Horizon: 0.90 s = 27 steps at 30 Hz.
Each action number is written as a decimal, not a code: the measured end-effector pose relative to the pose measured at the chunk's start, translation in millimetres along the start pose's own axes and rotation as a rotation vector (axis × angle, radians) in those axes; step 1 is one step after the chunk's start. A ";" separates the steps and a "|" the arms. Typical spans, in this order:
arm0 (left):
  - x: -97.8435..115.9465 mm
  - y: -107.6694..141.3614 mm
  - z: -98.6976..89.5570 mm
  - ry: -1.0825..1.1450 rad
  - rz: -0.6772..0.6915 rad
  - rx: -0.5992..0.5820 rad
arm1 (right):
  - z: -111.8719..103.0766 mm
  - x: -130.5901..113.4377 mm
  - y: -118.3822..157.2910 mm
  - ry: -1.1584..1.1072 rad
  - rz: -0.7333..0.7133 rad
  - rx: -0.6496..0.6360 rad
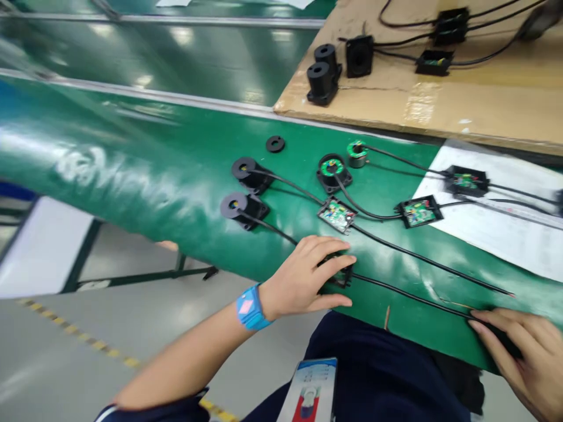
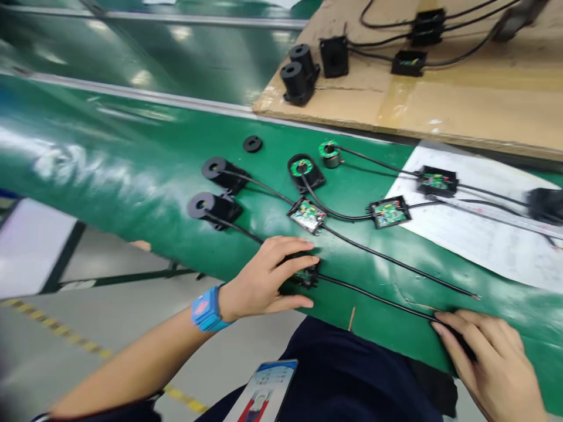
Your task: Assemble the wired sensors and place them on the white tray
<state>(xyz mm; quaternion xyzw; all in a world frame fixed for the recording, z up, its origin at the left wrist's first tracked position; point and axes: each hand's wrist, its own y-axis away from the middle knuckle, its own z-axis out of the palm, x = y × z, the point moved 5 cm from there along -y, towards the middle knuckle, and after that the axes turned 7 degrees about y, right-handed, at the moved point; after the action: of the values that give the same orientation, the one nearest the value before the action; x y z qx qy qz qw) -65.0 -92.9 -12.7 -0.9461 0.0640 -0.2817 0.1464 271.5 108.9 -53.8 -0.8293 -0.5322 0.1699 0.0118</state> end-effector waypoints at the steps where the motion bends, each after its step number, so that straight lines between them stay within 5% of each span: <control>1: 2.7 -6.3 2.2 -0.051 -0.017 -0.081 | -4.8 -9.2 -6.0 0.024 -0.024 -0.012; 4: 10.7 -22.8 6.1 -0.144 -0.017 -0.246 | -18.2 -26.7 -24.1 0.044 -0.052 -0.068; 8: 16.4 -35.7 5.6 -0.111 0.046 -0.284 | -40.7 -19.9 -58.6 0.070 -0.033 -0.029; 11: 17.5 -38.0 5.4 -0.104 0.102 -0.312 | -57.5 3.1 -99.1 0.167 0.007 0.103; 17: 14.1 -40.7 6.6 -0.093 0.071 -0.339 | -60.4 85.4 -170.7 0.366 0.235 0.073; 23: 12.6 -43.4 7.7 -0.038 0.037 -0.428 | -94.3 158.0 -164.3 0.377 0.345 0.096; 27: 12.8 -46.1 3.7 0.008 0.021 -0.423 | -123.2 163.9 -135.5 0.340 0.368 0.094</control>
<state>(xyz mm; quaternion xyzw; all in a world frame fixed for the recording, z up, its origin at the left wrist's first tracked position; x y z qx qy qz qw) -50.5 -50.9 5.4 -0.9539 0.1322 -0.2643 -0.0527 250.3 332.8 45.3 -0.9274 -0.3542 0.0517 0.1088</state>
